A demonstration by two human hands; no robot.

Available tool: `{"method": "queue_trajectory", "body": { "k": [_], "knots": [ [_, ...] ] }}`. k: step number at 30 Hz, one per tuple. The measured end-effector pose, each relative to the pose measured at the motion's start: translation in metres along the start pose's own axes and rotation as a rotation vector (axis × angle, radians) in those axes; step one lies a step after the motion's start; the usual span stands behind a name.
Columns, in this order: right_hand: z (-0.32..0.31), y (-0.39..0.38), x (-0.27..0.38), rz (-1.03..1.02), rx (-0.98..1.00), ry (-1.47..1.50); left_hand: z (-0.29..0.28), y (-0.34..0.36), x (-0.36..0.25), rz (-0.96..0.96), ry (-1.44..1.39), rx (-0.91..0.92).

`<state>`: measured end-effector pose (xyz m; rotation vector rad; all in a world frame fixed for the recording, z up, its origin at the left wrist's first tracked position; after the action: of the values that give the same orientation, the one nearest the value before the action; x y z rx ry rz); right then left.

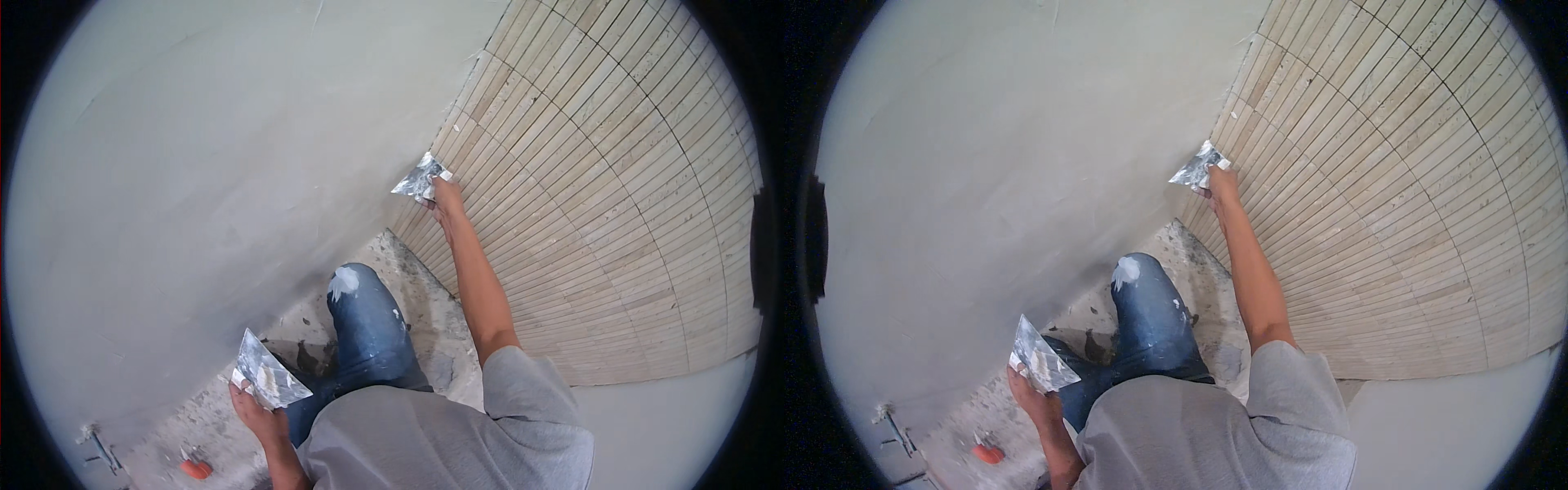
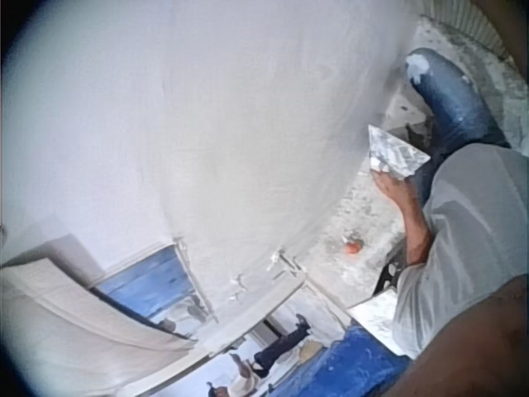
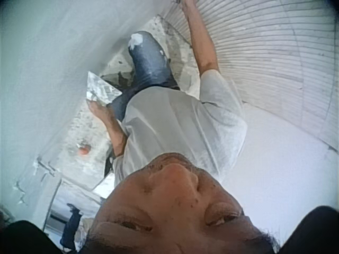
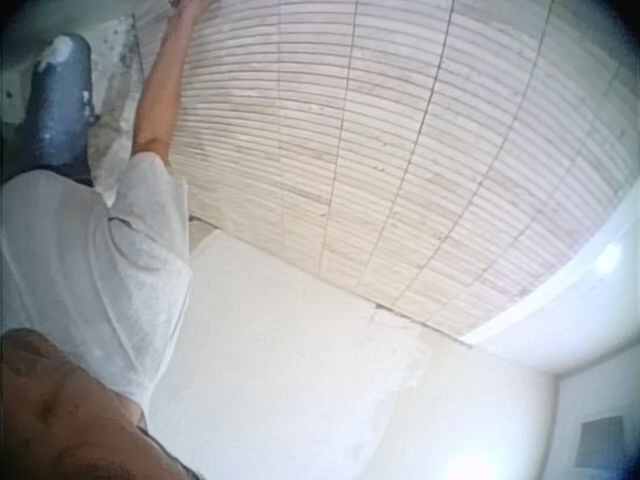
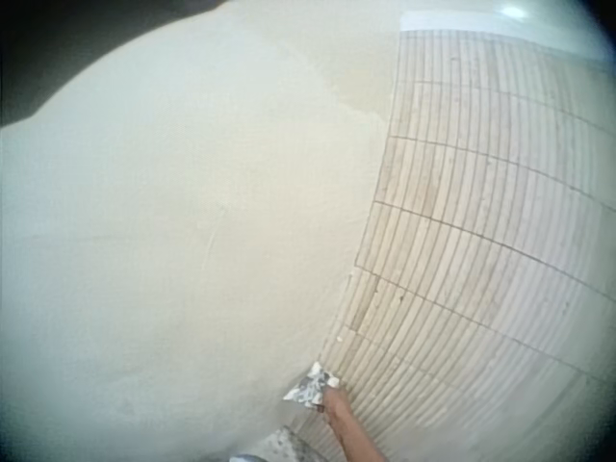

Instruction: Applying and smoothing joint compound onto a wall corner and adjacent surfaces using putty knives.

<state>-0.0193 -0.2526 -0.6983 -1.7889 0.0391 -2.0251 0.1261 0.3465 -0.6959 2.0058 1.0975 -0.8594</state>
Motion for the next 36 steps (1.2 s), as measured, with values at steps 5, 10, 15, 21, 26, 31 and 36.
{"method": "queue_trajectory", "body": {
  "k": [5, 10, 15, 21, 26, 31, 36],
  "knots": [
    [-0.008, 0.016, 0.002, -0.001, -0.043, -0.059, 0.003, 0.0, 0.0, 0.061, 0.068, 0.023],
    [0.006, 0.013, 0.005, -0.018, -0.037, -0.064, 0.023, -0.014, 0.035, -0.627, -1.085, -0.256],
    [0.013, 0.022, 0.013, -0.026, -0.055, -0.109, 0.023, -0.005, 0.025, -0.483, -1.116, -0.112],
    [0.029, 0.041, 0.043, 0.032, 0.002, -0.195, 0.02, -0.002, 0.023, -0.465, -1.182, -0.106],
    [0.049, 0.045, 0.089, 0.058, 0.023, -0.239, 0.012, 0.003, 0.009, -0.432, -1.081, -0.117],
    [0.064, 0.034, 0.128, 0.057, 0.031, -0.375, 0.015, 0.001, 0.017, -0.446, -1.189, -0.099],
    [0.039, -0.003, 0.143, -0.075, 0.021, -0.32, 0.01, -0.01, 0.051, -0.476, -1.017, -0.154]
  ]
}}
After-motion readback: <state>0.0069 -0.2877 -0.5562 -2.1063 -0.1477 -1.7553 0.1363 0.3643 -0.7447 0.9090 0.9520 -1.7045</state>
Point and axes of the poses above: each hand's wrist, its own y-axis towards the middle knuckle, its own z-axis out of the palm, x = y × z, the point moved 9 cm from there along y, towards the middle knuckle, and after that the axes turned 6 degrees about z, right-handed, at the moved point
